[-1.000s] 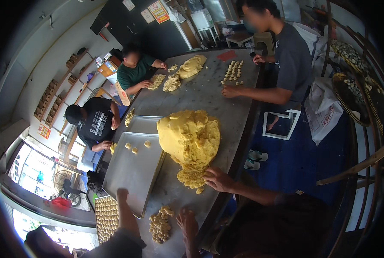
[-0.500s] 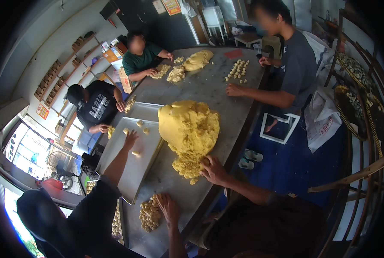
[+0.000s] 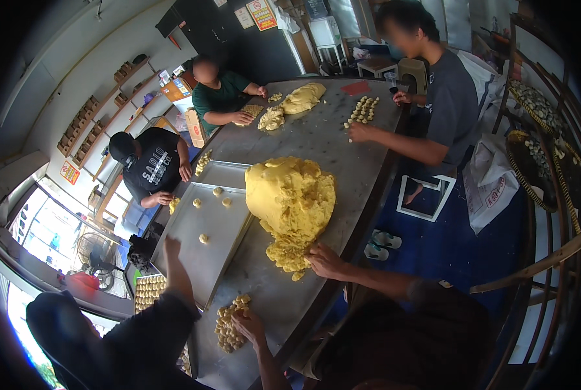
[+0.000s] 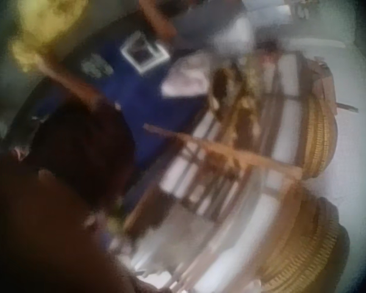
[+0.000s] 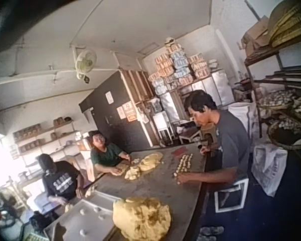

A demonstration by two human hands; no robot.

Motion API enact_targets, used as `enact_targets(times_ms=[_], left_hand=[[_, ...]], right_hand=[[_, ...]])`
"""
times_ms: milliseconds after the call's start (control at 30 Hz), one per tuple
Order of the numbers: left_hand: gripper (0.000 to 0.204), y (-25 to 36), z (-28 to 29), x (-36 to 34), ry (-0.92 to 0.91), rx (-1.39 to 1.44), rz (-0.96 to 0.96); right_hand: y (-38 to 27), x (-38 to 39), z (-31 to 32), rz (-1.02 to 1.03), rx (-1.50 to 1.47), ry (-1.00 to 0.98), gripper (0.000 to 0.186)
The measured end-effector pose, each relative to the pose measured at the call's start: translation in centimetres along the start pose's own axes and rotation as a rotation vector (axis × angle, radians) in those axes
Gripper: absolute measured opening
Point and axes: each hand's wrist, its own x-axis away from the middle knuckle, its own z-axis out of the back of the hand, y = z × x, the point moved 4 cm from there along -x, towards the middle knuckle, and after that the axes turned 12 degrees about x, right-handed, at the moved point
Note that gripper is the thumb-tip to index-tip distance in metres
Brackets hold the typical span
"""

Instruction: The person shapes small pieces of yellow dough by hand at a large metal table and places them onto a baking tray.

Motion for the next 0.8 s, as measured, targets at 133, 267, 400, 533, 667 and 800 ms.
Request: enact_targets(times_ms=[133,267,400,533,667,800], left_hand=[[0.025,-2.2,0.7,-1.0,0.120,0.605,0.200],[0.022,-3.9,0.9,-1.6,0.047,1.018,0.356],[0.023,-4.1,0.4,-1.6,0.081,0.920,0.404],[0.025,-3.9,0.3,-2.8,0.026,0.818,0.314],[0.022,-3.3,1.0,-4.7,0.088,0.710,0.180],[0.023,-2.9,0.9,-4.9,0.084,0.155,-0.117]], right_hand=[[0.7,-0.9,0.4,0.074,0.129,-0.160,0.021],[1.9,-1.2,2.0,-0.070,-0.032,-0.164,0.029],[0.8,0.8,2.7,-0.136,0.008,0.157,0.009],[-0.9,2.1,4.6,-0.160,-0.045,0.206,0.029],[-0.9,0.4,5.0,-0.145,-0.257,-0.041,0.034],[-0.1,0.2,2.6,-0.018,-0.048,-0.009,0.026]])
